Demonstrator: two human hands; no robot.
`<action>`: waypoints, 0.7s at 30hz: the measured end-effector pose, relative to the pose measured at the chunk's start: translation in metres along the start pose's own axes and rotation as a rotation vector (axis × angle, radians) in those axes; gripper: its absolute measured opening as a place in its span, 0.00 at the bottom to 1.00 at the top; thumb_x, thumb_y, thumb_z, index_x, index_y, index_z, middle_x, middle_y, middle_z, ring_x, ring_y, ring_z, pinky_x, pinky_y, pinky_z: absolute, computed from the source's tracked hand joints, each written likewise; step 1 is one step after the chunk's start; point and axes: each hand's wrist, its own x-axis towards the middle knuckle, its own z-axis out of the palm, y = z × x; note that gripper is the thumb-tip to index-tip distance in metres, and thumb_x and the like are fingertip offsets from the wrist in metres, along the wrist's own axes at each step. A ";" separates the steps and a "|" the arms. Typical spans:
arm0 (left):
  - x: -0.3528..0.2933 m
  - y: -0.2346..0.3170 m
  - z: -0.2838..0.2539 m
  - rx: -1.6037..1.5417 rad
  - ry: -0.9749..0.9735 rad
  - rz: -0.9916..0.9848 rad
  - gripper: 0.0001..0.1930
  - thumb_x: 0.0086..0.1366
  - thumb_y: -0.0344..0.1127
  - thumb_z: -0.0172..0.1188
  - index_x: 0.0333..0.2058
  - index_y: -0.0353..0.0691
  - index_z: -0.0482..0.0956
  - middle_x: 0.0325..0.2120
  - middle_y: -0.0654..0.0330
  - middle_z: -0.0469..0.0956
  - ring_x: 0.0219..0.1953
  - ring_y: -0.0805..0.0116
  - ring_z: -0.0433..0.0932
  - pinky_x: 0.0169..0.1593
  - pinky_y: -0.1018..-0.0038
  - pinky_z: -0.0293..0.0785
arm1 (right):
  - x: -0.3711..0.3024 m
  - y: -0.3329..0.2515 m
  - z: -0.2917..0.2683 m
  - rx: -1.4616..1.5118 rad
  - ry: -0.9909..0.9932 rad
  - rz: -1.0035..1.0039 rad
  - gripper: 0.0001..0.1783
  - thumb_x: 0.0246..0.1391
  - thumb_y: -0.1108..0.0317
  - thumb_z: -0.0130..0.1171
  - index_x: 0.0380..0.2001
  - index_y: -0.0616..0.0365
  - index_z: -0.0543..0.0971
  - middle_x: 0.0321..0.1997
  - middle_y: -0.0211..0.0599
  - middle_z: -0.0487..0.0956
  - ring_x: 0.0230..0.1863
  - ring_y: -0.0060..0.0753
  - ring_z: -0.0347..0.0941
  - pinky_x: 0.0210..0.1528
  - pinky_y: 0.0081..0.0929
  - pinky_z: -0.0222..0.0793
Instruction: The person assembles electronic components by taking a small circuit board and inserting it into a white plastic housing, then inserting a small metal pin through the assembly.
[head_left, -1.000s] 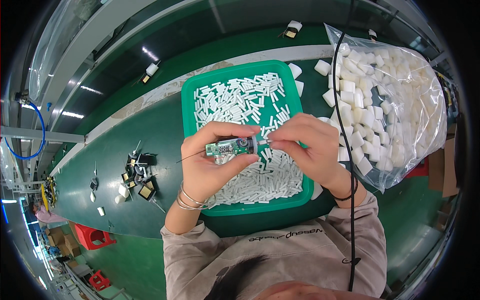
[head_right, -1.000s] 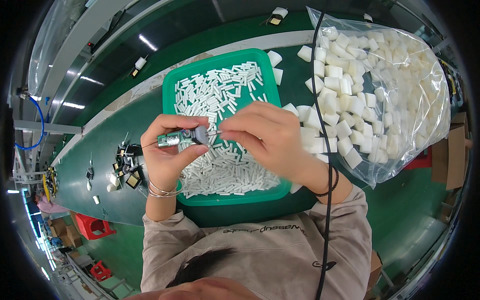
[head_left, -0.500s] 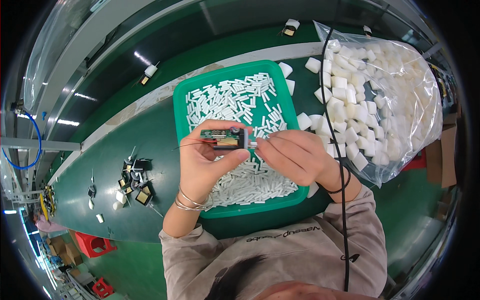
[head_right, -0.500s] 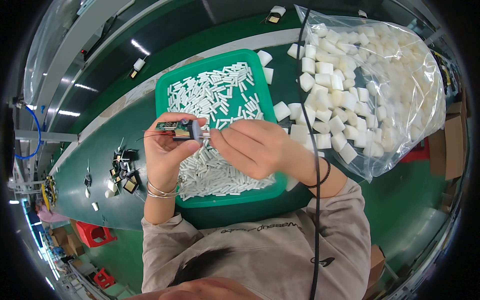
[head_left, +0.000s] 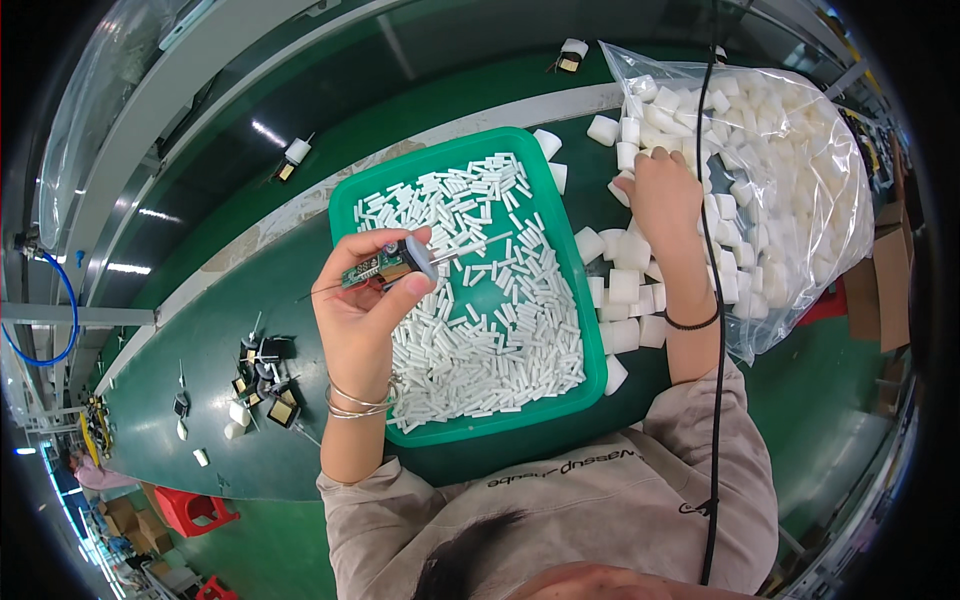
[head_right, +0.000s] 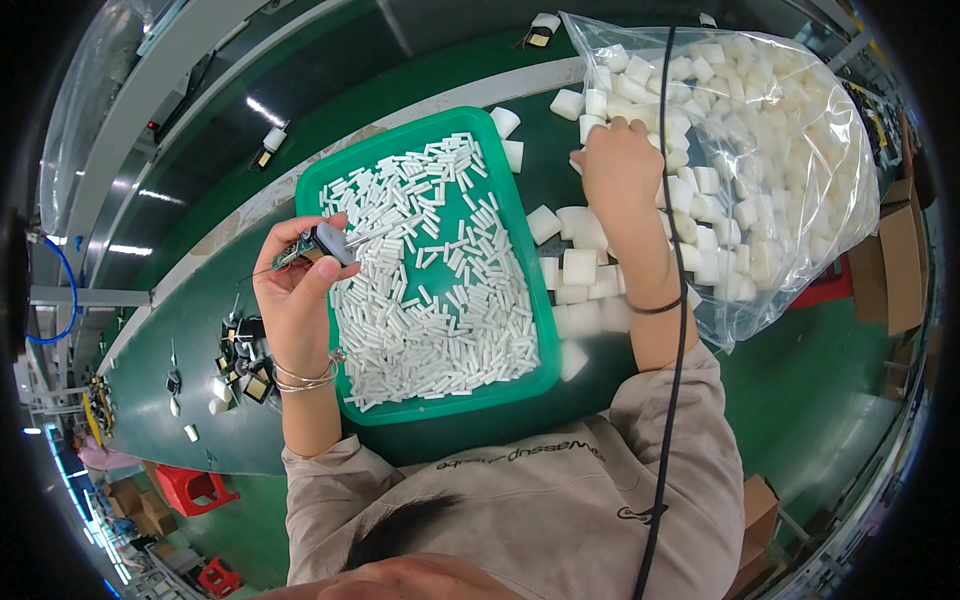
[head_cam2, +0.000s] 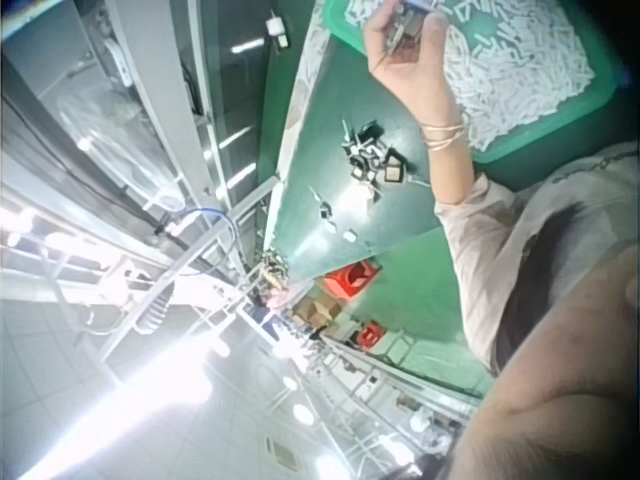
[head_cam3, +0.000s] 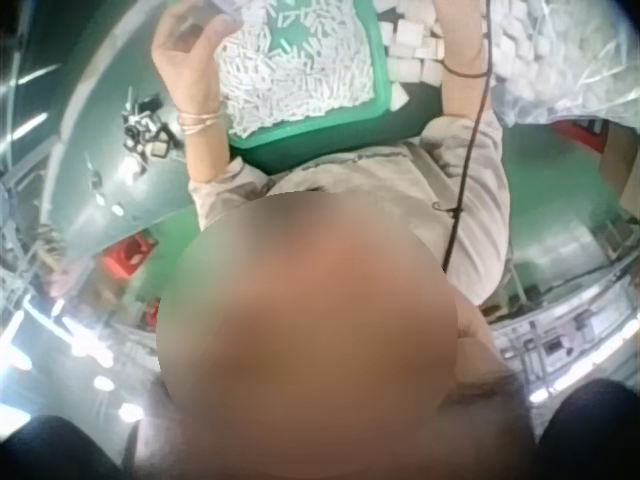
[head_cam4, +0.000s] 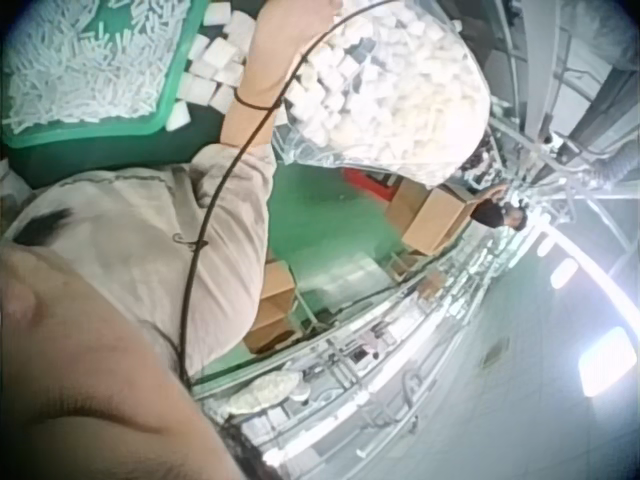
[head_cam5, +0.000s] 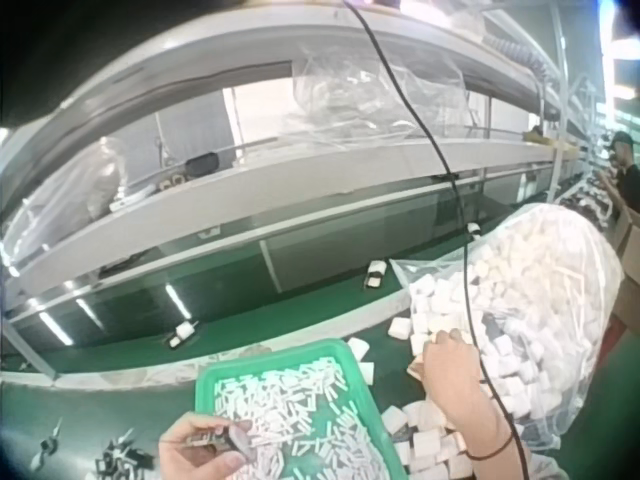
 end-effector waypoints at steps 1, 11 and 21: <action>0.001 0.000 0.000 0.003 -0.011 0.006 0.16 0.46 0.18 0.59 0.36 0.32 0.71 0.37 0.47 0.75 0.35 0.69 0.75 0.39 0.77 0.73 | 0.002 0.004 0.006 -0.001 0.002 0.002 0.14 0.38 0.59 0.63 0.27 0.57 0.78 0.28 0.36 0.74 0.34 0.36 0.71 0.30 0.29 0.69; 0.002 -0.007 -0.004 -0.059 0.038 0.047 0.17 0.46 0.18 0.59 0.37 0.32 0.70 0.38 0.49 0.73 0.36 0.67 0.75 0.40 0.72 0.75 | -0.002 -0.010 0.013 0.097 -0.142 -0.144 0.19 0.34 0.70 0.63 0.33 0.60 0.70 0.30 0.41 0.73 0.32 0.41 0.72 0.29 0.33 0.69; -0.003 -0.018 -0.004 -0.235 -0.112 0.051 0.18 0.48 0.26 0.60 0.38 0.37 0.65 0.35 0.56 0.68 0.41 0.59 0.73 0.41 0.69 0.77 | -0.034 -0.054 -0.067 1.530 -0.043 -0.380 0.18 0.39 0.79 0.59 0.39 0.58 0.75 0.37 0.40 0.74 0.34 0.29 0.73 0.32 0.20 0.71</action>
